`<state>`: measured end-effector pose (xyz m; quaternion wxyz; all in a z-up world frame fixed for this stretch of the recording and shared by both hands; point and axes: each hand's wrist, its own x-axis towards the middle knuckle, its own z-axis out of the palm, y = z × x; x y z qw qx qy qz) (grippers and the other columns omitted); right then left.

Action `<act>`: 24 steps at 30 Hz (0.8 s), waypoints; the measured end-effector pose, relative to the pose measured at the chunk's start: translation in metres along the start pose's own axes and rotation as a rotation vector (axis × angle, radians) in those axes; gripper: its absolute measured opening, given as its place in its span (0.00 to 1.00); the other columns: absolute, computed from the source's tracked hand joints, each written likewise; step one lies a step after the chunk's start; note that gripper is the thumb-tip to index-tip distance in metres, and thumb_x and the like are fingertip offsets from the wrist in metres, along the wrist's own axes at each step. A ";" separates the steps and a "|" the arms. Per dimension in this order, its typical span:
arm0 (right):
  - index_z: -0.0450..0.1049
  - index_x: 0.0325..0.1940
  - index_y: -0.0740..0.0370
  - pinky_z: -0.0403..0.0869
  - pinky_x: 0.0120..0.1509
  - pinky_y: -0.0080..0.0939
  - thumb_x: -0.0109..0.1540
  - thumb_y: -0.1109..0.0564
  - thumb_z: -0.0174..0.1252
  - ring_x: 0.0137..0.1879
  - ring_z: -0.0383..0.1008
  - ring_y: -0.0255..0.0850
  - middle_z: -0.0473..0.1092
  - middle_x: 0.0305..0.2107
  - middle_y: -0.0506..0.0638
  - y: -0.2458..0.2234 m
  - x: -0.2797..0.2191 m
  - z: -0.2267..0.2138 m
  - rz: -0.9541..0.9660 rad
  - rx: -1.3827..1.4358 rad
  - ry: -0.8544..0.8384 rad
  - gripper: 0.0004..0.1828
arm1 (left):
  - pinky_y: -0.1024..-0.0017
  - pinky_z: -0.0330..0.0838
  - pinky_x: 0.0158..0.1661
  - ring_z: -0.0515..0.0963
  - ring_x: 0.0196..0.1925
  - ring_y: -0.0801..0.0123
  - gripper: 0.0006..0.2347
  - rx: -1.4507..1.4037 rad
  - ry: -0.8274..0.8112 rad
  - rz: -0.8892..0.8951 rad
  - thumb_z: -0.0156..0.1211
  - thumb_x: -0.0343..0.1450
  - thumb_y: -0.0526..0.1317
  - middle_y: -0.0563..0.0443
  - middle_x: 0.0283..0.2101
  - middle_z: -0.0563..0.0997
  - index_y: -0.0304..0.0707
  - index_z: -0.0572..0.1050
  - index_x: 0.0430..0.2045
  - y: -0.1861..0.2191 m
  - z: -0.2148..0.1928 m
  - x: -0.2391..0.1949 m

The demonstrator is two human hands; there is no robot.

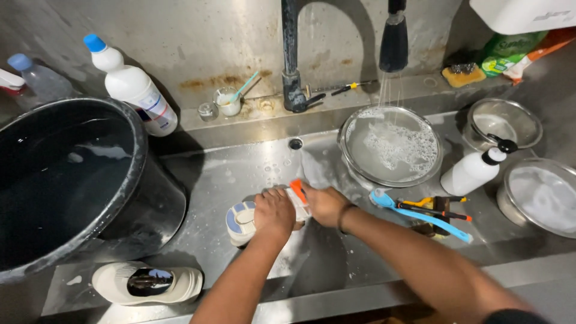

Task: The person scrubs a white sneaker with an orange brush under running water in a stainless steel sink. They apply soap from a pump bottle and continue scrubbing the sole and sides of the shoe, rinsing it periodically.

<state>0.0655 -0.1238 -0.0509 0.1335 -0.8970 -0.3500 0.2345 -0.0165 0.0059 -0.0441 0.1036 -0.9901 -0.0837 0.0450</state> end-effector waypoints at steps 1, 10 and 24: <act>0.54 0.76 0.50 0.79 0.56 0.58 0.64 0.49 0.51 0.53 0.80 0.56 0.79 0.45 0.57 -0.001 -0.020 0.000 0.002 0.004 -0.003 0.35 | 0.58 0.59 0.37 0.75 0.35 0.56 0.13 0.001 -0.005 0.003 0.36 0.72 0.36 0.51 0.34 0.76 0.36 0.72 0.40 0.002 0.022 0.002; 0.57 0.73 0.53 0.80 0.54 0.57 0.64 0.55 0.44 0.49 0.82 0.55 0.79 0.42 0.57 0.020 0.057 0.019 -0.052 -0.115 0.079 0.30 | 0.58 0.60 0.35 0.74 0.33 0.58 0.10 0.070 0.196 -0.068 0.41 0.72 0.38 0.52 0.31 0.74 0.36 0.73 0.36 0.009 0.019 0.000; 0.52 0.76 0.49 0.81 0.51 0.48 0.65 0.56 0.45 0.49 0.82 0.48 0.79 0.43 0.55 0.027 -0.038 0.034 -0.132 -0.501 -0.006 0.34 | 0.58 0.61 0.38 0.74 0.35 0.56 0.11 0.037 0.094 -0.055 0.44 0.72 0.41 0.49 0.34 0.75 0.34 0.72 0.39 0.006 0.007 -0.005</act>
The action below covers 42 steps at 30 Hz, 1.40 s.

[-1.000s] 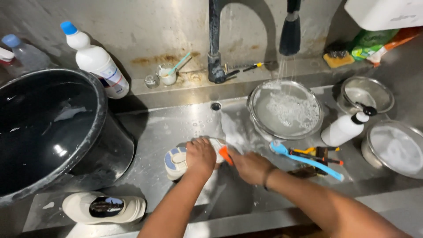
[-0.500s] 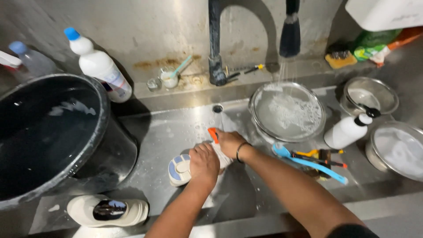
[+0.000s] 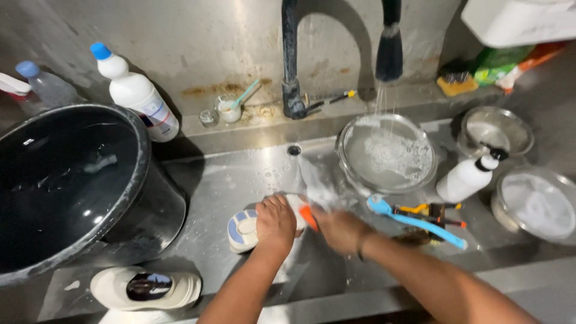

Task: The person scrubs a white sneaker with an orange brush under running water in a stainless steel sink. They apply soap from a pump bottle and continue scrubbing the sole and sides of the shoe, rinsing it periodically.

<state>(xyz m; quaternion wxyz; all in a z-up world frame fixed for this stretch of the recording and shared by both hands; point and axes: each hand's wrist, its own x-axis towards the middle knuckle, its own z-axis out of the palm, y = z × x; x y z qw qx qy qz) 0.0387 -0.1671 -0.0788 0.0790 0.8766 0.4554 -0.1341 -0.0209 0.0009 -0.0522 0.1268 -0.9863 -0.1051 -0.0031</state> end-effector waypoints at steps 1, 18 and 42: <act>0.52 0.76 0.49 0.81 0.51 0.48 0.65 0.56 0.45 0.49 0.82 0.48 0.79 0.43 0.55 -0.002 -0.013 -0.026 0.001 -0.019 0.007 0.34 | 0.58 0.61 0.38 0.74 0.35 0.56 0.11 -0.008 0.015 -0.010 0.44 0.72 0.41 0.49 0.34 0.75 0.34 0.72 0.39 0.001 -0.003 0.007; 0.75 0.66 0.36 0.76 0.65 0.54 0.66 0.42 0.48 0.60 0.78 0.54 0.80 0.50 0.55 0.182 0.003 -0.018 0.725 0.394 0.184 0.25 | 0.49 0.59 0.55 0.70 0.58 0.49 0.36 -0.075 -0.411 0.057 0.62 0.66 0.66 0.42 0.55 0.73 0.40 0.66 0.61 -0.054 -0.049 -0.019; 0.72 0.65 0.54 0.74 0.64 0.56 0.69 0.48 0.40 0.62 0.74 0.55 0.77 0.50 0.57 -0.016 0.078 -0.051 0.205 0.636 0.127 0.24 | 0.42 0.63 0.50 0.72 0.51 0.52 0.30 -0.183 -0.078 0.026 0.68 0.61 0.63 0.48 0.46 0.77 0.42 0.77 0.49 -0.045 0.009 -0.023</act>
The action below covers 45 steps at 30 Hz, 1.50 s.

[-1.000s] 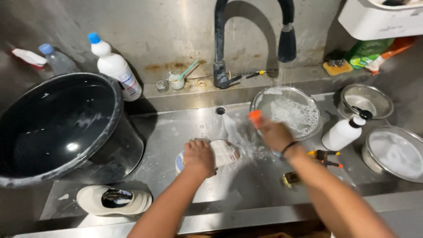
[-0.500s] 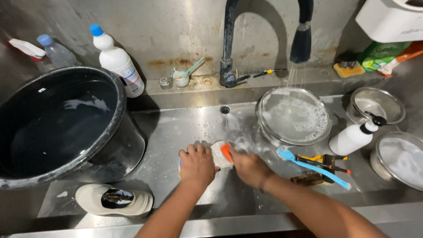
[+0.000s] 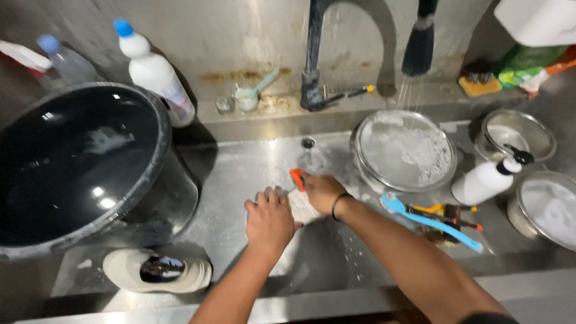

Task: The person scrubs a white sneaker with an orange brush under running water in a stainless steel sink. They apply soap from a pump bottle and continue scrubbing the sole and sides of the shoe, rinsing it periodically.

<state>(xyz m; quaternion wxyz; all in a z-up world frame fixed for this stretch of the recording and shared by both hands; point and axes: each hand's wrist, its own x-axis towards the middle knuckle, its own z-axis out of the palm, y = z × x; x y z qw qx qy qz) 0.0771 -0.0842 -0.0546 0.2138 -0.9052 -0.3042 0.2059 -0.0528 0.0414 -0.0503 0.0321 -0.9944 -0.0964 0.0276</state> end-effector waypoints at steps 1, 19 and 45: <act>0.72 0.65 0.54 0.74 0.64 0.56 0.69 0.48 0.40 0.62 0.74 0.55 0.77 0.50 0.57 -0.008 -0.013 -0.015 -0.010 -0.003 0.016 0.24 | 0.42 0.63 0.50 0.72 0.51 0.52 0.30 0.007 0.018 -0.002 0.68 0.61 0.63 0.48 0.46 0.77 0.42 0.77 0.49 -0.005 -0.010 0.009; 0.55 0.76 0.51 0.79 0.55 0.53 0.69 0.50 0.34 0.53 0.80 0.52 0.78 0.47 0.56 0.002 -0.092 -0.011 -0.001 -0.113 -0.136 0.30 | 0.41 0.61 0.51 0.71 0.56 0.51 0.30 -0.017 -0.159 0.001 0.64 0.63 0.64 0.46 0.50 0.76 0.44 0.75 0.53 -0.001 -0.009 0.008; 0.53 0.76 0.40 0.78 0.57 0.56 0.63 0.55 0.45 0.58 0.77 0.55 0.74 0.54 0.50 -0.042 -0.033 -0.003 0.038 -0.154 -0.157 0.35 | 0.41 0.60 0.51 0.69 0.53 0.53 0.27 -0.002 -0.046 -0.091 0.67 0.62 0.61 0.48 0.44 0.74 0.40 0.74 0.44 0.001 0.009 0.008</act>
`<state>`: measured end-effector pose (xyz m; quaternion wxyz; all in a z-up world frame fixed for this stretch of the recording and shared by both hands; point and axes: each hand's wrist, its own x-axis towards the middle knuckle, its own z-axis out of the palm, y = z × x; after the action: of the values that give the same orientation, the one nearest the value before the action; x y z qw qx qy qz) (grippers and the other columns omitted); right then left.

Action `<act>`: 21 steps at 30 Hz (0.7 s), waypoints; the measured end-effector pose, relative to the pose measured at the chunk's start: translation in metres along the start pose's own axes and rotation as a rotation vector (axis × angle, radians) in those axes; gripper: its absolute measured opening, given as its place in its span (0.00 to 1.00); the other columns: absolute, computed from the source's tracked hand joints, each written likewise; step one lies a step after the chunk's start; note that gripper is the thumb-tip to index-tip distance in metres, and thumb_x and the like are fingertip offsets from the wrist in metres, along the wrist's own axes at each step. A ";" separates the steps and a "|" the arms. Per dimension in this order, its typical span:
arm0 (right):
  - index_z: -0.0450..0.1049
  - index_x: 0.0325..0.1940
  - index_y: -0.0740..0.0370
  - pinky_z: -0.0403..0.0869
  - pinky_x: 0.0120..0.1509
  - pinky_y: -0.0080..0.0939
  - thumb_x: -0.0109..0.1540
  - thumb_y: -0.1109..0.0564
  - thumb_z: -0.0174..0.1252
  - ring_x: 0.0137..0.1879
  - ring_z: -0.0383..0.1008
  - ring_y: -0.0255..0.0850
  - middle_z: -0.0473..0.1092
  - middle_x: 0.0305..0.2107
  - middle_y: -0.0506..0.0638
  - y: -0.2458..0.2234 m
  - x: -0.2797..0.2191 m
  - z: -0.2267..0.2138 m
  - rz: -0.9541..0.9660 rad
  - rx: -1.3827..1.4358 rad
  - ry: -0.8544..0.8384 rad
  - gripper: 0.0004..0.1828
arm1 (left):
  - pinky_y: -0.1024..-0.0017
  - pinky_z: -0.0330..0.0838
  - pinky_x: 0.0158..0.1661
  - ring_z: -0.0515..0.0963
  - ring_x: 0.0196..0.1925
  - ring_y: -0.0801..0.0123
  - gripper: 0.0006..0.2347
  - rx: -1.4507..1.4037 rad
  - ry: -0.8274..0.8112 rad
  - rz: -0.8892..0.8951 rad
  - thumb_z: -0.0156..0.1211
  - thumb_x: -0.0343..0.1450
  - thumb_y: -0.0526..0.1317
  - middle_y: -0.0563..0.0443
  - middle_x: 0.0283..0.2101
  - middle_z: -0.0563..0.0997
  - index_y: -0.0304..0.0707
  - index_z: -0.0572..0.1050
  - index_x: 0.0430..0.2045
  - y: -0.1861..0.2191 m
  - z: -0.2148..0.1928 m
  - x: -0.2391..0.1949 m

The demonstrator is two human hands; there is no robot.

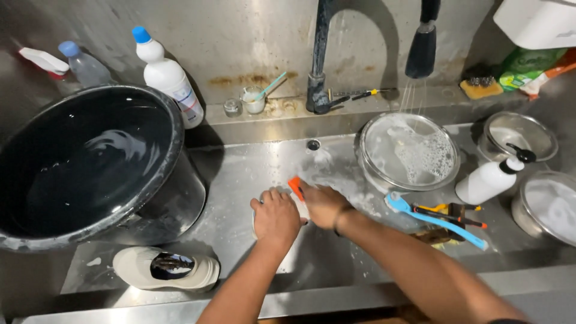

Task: The person scrubs a white sneaker with an orange brush under running water in a stainless steel sink. They apply soap from a pump bottle and continue scrubbing the sole and sides of the shoe, rinsing it periodically.

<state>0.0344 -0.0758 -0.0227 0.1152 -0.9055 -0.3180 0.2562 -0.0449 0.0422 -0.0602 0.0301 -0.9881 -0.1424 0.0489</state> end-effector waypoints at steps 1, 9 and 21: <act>0.53 0.76 0.40 0.78 0.57 0.56 0.63 0.55 0.45 0.58 0.77 0.55 0.74 0.54 0.50 0.010 -0.021 0.016 0.011 0.003 -0.012 0.35 | 0.41 0.60 0.51 0.69 0.53 0.53 0.27 -0.005 -0.013 0.007 0.67 0.62 0.61 0.48 0.44 0.74 0.40 0.74 0.44 0.002 -0.009 -0.008; 0.60 0.74 0.46 0.79 0.51 0.58 0.68 0.50 0.36 0.50 0.80 0.59 0.79 0.41 0.57 0.012 0.023 0.011 -0.059 0.036 0.131 0.28 | 0.40 0.60 0.44 0.71 0.47 0.49 0.14 -0.009 0.213 0.011 0.56 0.69 0.51 0.46 0.38 0.75 0.40 0.76 0.36 0.001 0.014 -0.003; 0.56 0.76 0.44 0.79 0.54 0.57 0.66 0.51 0.40 0.54 0.79 0.57 0.78 0.47 0.54 0.021 0.026 0.016 -0.048 -0.026 0.063 0.31 | 0.40 0.61 0.46 0.72 0.48 0.48 0.19 -0.014 0.183 0.028 0.60 0.66 0.54 0.45 0.39 0.75 0.38 0.76 0.39 0.001 0.024 -0.003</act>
<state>0.0537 -0.0748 -0.0540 0.1195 -0.9066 -0.3393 0.2207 -0.0501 0.0419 -0.0836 0.0353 -0.9905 -0.1258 -0.0423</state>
